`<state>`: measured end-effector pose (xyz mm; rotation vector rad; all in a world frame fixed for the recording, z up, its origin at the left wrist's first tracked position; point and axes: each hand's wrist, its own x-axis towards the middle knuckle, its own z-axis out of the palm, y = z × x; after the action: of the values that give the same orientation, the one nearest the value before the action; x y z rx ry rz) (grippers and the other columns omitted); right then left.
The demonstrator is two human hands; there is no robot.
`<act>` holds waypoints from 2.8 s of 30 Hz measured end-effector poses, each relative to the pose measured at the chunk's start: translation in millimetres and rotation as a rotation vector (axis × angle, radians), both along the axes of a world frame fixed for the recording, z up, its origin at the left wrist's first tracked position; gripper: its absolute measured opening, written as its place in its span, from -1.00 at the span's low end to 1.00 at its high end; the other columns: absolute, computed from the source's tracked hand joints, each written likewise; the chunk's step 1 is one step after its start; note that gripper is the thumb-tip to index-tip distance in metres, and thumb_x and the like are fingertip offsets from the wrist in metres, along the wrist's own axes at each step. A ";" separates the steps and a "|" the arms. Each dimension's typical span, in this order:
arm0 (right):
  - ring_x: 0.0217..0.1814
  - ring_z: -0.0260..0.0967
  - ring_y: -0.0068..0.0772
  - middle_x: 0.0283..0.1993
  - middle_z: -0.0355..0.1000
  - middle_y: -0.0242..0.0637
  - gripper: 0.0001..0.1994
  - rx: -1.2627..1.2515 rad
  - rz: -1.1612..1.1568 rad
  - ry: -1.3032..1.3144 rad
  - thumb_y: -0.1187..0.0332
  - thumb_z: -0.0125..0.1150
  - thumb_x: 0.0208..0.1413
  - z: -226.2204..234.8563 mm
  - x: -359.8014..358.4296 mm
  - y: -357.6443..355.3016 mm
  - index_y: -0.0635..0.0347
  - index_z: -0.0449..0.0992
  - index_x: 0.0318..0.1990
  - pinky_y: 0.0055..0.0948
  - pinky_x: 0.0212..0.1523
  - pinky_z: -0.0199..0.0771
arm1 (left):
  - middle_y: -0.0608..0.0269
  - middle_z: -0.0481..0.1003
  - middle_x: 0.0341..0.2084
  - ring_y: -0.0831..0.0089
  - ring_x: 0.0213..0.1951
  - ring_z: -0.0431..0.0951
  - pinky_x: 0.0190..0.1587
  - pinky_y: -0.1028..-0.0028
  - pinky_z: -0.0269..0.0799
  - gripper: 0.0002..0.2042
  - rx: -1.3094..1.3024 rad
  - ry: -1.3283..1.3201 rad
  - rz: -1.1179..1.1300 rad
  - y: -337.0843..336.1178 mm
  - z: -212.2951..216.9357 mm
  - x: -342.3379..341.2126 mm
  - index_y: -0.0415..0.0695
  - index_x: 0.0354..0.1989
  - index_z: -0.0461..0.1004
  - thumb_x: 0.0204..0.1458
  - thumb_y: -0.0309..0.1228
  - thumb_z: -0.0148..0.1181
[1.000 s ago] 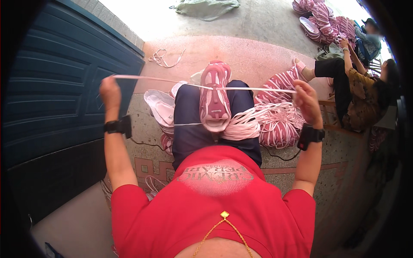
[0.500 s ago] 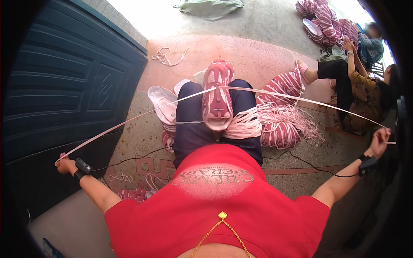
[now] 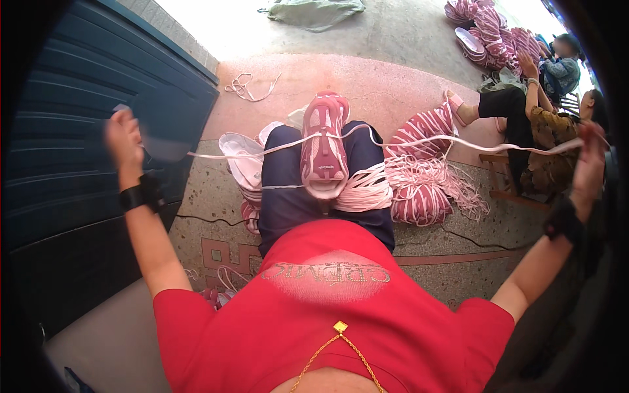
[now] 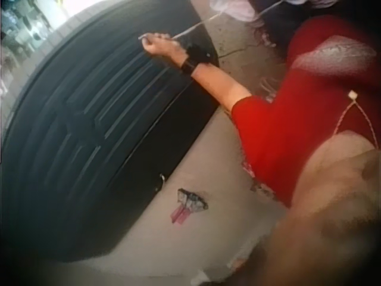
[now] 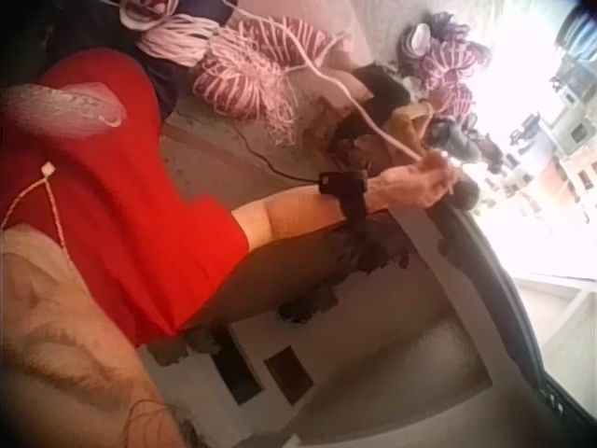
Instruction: The person sits on the floor and laces a pink sneaker by hand. They repeatedly thread the pink shoelaces through the eyelets, pull them tight, and adjust the tension. The task involves handling the shoe and laces to secure the footwear.
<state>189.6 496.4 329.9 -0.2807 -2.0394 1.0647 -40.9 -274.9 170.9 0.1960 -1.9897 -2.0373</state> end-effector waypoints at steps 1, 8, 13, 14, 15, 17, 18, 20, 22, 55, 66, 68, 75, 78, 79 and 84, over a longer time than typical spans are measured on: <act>-0.08 0.38 -0.54 -0.13 0.45 -0.26 -0.74 -0.119 -0.107 -0.230 0.33 -0.06 0.27 -42.7 -30.4 -10.8 0.31 0.44 -0.05 -0.58 -0.02 0.34 | 0.46 0.22 -0.66 0.74 -0.71 0.14 -0.73 0.71 0.03 -0.77 -0.010 -0.107 -0.087 53.1 -17.4 -4.1 -0.21 -0.05 0.31 0.12 -0.50 0.07; -0.14 0.37 -0.12 -0.25 0.44 -0.05 -0.89 0.273 0.724 -0.482 0.51 0.05 0.00 -290.8 -89.7 -233.9 0.23 0.53 -0.37 -0.32 -0.12 0.35 | 0.15 0.53 -0.38 0.51 -0.47 0.54 -0.43 0.60 0.46 -0.75 -0.092 -0.714 -0.876 261.3 -113.5 47.5 -0.30 -0.11 0.36 0.09 -0.42 0.10; -0.47 0.39 -0.08 -0.54 0.39 -0.02 -0.81 -0.198 0.902 -0.753 0.37 0.04 0.08 -326.0 -96.6 -277.1 0.33 0.49 -0.38 -0.27 -0.38 0.34 | 0.14 0.49 -0.42 0.44 -0.44 0.54 -0.39 0.55 0.50 -0.90 -0.010 -0.990 -0.885 309.0 -130.5 53.3 -0.26 -0.30 0.34 0.13 -0.47 -0.03; -0.48 0.39 -0.08 -0.54 0.39 -0.02 -0.79 -0.189 0.893 -0.762 0.35 0.04 0.09 -332.3 -99.2 -274.8 0.34 0.49 -0.38 -0.27 -0.38 0.34 | 0.14 0.48 -0.42 0.43 -0.43 0.54 -0.39 0.54 0.50 -0.91 0.004 -1.032 -0.878 313.5 -130.9 52.1 -0.25 -0.32 0.34 0.14 -0.48 -0.06; -0.48 0.39 -0.08 -0.54 0.39 -0.01 -0.78 -0.177 0.887 -0.769 0.33 0.04 0.10 -336.5 -103.3 -273.1 0.35 0.49 -0.38 -0.26 -0.39 0.34 | 0.17 0.44 -0.43 0.44 -0.40 0.52 -0.36 0.52 0.49 -0.91 -0.033 -1.040 -0.887 315.8 -129.6 51.3 -0.24 -0.32 0.32 0.15 -0.48 -0.07; -0.37 0.42 -0.07 -0.47 0.42 0.01 -0.77 -0.063 0.875 -0.777 0.32 0.03 0.09 -344.8 -110.9 -270.5 0.34 0.49 -0.39 -0.25 -0.32 0.36 | 0.18 0.43 -0.43 0.46 -0.39 0.50 -0.34 0.52 0.48 -0.90 -0.060 -1.036 -0.867 324.6 -137.1 50.4 -0.24 -0.31 0.32 0.16 -0.46 -0.06; -0.30 0.42 -0.07 -0.42 0.43 0.01 -0.78 0.056 0.866 -0.741 0.33 0.02 0.08 -346.8 -114.4 -271.1 0.34 0.49 -0.39 -0.25 -0.28 0.36 | 0.19 0.42 -0.43 0.48 -0.39 0.49 -0.33 0.53 0.47 -0.90 -0.076 -1.032 -0.855 327.1 -142.1 49.9 -0.23 -0.30 0.31 0.16 -0.45 -0.05; -0.17 0.41 -0.06 -0.32 0.45 0.01 -0.79 0.292 0.844 -0.663 0.36 0.00 0.06 -350.9 -120.3 -274.7 0.33 0.49 -0.39 -0.25 -0.19 0.37 | 0.21 0.41 -0.43 0.50 -0.38 0.48 -0.31 0.54 0.45 -0.88 0.038 -0.928 -0.785 325.6 -151.3 55.7 -0.23 -0.27 0.31 0.17 -0.42 -0.04; -0.08 0.37 -0.07 -0.22 0.44 -0.03 -0.80 0.434 0.785 -0.640 0.37 -0.02 0.04 -348.9 -125.0 -278.6 0.32 0.49 -0.38 -0.22 -0.10 0.36 | 0.20 0.41 -0.40 0.51 -0.36 0.47 -0.27 0.55 0.45 -0.87 0.108 -0.834 -0.712 325.2 -155.8 66.4 -0.22 -0.25 0.31 0.18 -0.40 -0.04; -0.08 0.34 -0.15 -0.25 0.45 -0.13 -0.73 0.771 0.885 -0.748 0.22 0.02 -0.01 -330.0 -144.6 -285.5 0.23 0.52 -0.34 -0.15 -0.07 0.30 | 0.05 0.54 -0.52 0.16 -0.41 0.58 -0.35 0.27 0.48 -0.78 -1.386 -0.208 -0.772 331.6 -151.3 67.0 -0.09 -0.45 0.58 -0.10 -0.20 0.18; -0.14 0.37 -0.12 -0.33 0.45 -0.13 -0.82 0.472 0.944 -0.505 0.33 0.06 -0.07 -359.0 -143.2 -275.5 0.22 0.53 -0.38 -0.18 -0.13 0.33 | 0.00 0.50 -0.58 0.08 -0.49 0.56 -0.44 0.17 0.47 -0.79 -1.404 0.100 -0.781 329.8 -171.9 74.8 -0.20 -0.48 0.45 0.00 -0.29 0.04; -0.13 0.37 -0.14 -0.32 0.45 -0.15 -0.80 0.410 0.861 -0.478 0.32 0.07 -0.07 -353.7 -130.7 -280.9 0.20 0.55 -0.35 -0.23 -0.13 0.31 | 0.01 0.49 -0.60 0.07 -0.50 0.55 -0.46 0.17 0.46 -0.81 -1.387 0.166 -0.807 320.7 -169.2 76.4 -0.21 -0.47 0.42 0.00 -0.33 0.02; -0.18 0.34 -0.22 -0.34 0.41 -0.30 -0.89 0.336 0.828 -0.112 0.42 0.20 -0.18 -317.1 -99.5 -338.4 0.08 0.48 -0.41 -0.30 -0.13 0.30 | 0.26 0.41 -0.68 0.50 -0.56 0.46 -0.47 0.49 0.38 -0.79 -0.665 -0.350 -0.994 245.6 -107.7 62.7 -0.24 -0.32 0.46 0.11 -0.34 0.01; -0.38 0.42 -0.06 -0.50 0.41 -0.16 -0.90 0.229 1.367 -0.287 0.48 0.13 -0.13 -289.2 -60.6 -381.0 0.11 0.50 -0.40 -0.16 -0.32 0.40 | 0.33 0.42 -0.62 0.62 -0.53 0.42 -0.45 0.61 0.34 -0.76 -0.357 -0.607 -0.943 222.6 -113.0 54.6 -0.26 -0.13 0.41 0.14 -0.37 -0.02; -0.37 0.43 -0.04 -0.49 0.42 -0.11 -0.91 0.209 1.428 -0.383 0.47 0.12 -0.09 -269.7 -58.3 -382.9 0.12 0.49 -0.38 -0.15 -0.33 0.41 | 0.33 0.44 -0.59 0.63 -0.52 0.42 -0.45 0.63 0.34 -0.75 -0.316 -0.584 -0.890 221.9 -114.1 59.1 -0.26 -0.07 0.38 0.14 -0.40 -0.03; -0.34 0.46 -0.02 -0.42 0.46 -0.05 -0.80 0.126 0.847 -0.747 0.22 0.12 0.04 -294.7 -123.6 -347.3 0.16 0.44 -0.33 -0.14 -0.37 0.41 | 0.29 0.48 -0.47 0.63 -0.50 0.44 -0.44 0.67 0.35 -0.70 -0.156 -0.682 -0.791 229.6 -131.2 71.5 -0.28 0.03 0.30 0.13 -0.45 -0.05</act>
<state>66.0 149.1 35.2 0.3545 -3.0133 1.4480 30.7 -45.3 39.7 0.0740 -3.0021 -2.4617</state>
